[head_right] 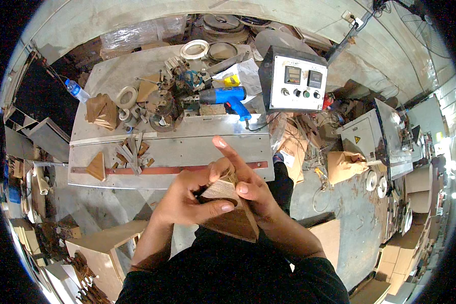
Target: The person applies heat to wood veneer pieces using a heat gun, pressing and smoothing the veneer by hand to ensure a bond.
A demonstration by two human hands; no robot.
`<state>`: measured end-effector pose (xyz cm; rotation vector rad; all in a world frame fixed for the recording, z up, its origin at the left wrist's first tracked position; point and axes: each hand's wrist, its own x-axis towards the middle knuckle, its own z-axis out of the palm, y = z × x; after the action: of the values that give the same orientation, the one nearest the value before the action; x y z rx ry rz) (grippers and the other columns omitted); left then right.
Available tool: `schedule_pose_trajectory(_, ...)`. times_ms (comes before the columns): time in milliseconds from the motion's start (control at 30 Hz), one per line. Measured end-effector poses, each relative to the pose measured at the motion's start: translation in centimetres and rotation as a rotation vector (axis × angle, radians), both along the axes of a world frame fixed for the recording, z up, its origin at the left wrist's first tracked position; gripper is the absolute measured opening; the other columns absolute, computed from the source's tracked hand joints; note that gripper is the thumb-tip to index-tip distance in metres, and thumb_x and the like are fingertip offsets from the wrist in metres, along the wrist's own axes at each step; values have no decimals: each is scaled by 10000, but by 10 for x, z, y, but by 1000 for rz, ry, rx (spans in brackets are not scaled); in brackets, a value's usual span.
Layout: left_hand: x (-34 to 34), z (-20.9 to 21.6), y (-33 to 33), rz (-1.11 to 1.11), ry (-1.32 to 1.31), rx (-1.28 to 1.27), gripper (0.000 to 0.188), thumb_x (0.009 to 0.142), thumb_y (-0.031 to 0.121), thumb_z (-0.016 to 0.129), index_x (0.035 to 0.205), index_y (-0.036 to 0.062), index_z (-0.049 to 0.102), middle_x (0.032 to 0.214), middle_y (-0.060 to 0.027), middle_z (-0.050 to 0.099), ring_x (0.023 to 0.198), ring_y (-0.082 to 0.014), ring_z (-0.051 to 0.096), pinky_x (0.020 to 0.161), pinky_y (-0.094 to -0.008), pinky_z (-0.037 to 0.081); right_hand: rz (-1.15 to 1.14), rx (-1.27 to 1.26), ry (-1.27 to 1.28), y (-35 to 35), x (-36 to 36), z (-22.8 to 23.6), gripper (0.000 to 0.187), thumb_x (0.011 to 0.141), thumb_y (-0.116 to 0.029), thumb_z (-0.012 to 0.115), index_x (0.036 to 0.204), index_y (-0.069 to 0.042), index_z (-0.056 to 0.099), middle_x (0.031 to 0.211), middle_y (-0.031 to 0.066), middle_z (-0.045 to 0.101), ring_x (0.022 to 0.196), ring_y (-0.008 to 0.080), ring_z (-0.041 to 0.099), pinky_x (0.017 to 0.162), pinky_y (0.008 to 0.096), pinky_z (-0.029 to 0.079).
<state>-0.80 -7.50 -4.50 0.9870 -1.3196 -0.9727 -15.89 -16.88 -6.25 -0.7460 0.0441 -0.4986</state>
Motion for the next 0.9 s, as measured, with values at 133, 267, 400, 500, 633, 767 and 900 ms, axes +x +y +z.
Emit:
schedule_pose_trajectory(133, 3, -8, -1, -46, 45, 28, 296, 830, 76, 833, 1065, -21, 683, 988, -58, 702, 920, -135, 639, 830, -303, 503, 27, -50, 4, -9, 0, -12, 1013, 841, -342, 710, 1611, -13, 140, 1119, 85, 574, 1097, 228, 552, 1019, 339, 387)
schedule_pose_trajectory(267, 4, -13, 1, -42, 62, -59, 314, 836, 74, 829, 1092, -24, 675, 1023, -74, 691, 965, -138, 625, 850, -302, 490, 28, -52, 17, -6, 4, -5, 991, 853, -326, 706, 1614, -28, 147, 1109, 85, 585, 1085, 213, 557, 1009, 337, 392)
schedule_pose_trajectory(400, 4, -17, 5, -59, 133, 0, 335, 842, 71, 825, 1115, -34, 661, 1038, -77, 683, 973, -134, 612, 851, -301, 483, 61, -39, -2, -7, 10, -6, 1013, 888, -329, 713, 1610, 14, 90, 1046, 49, 578, 1103, 194, 527, 1005, 322, 410)
schedule_pose_trajectory(500, 2, -17, 6, -44, 152, 14, 318, 851, 67, 820, 1110, -35, 667, 1013, -72, 676, 952, -119, 603, 835, -296, 489, 48, -113, -7, -10, 13, -12, 982, 916, -371, 688, 1610, 17, 112, 1021, 33, 564, 1026, 172, 507, 957, 307, 409)
schedule_pose_trajectory(633, 2, -16, 6, -43, 135, 35, 313, 854, 66, 819, 1110, -37, 671, 1021, -75, 679, 947, -113, 608, 825, -289, 495, -21, -110, 30, -5, 14, -6, 857, 956, -323, 637, 1609, -27, 169, 1020, 67, 588, 1000, 172, 535, 965, 307, 380)
schedule_pose_trajectory(767, 1, -15, 8, -38, 174, 95, 305, 857, 60, 815, 1100, -50, 668, 1031, -73, 684, 951, -115, 615, 829, -289, 499, -53, -167, 93, -8, 13, -1, 818, 992, -303, 611, 1612, -32, 151, 1010, 60, 588, 1009, 167, 534, 967, 323, 387)
schedule_pose_trajectory(900, -1, -17, 6, -27, 266, 92, 281, 868, 47, 801, 1096, -52, 669, 1011, -65, 691, 943, -113, 620, 832, -282, 500, -36, -123, 145, -7, 10, 11, 864, 999, -306, 632, 1619, -43, 91, 1048, 60, 582, 1059, 166, 541, 1019, 345, 383)
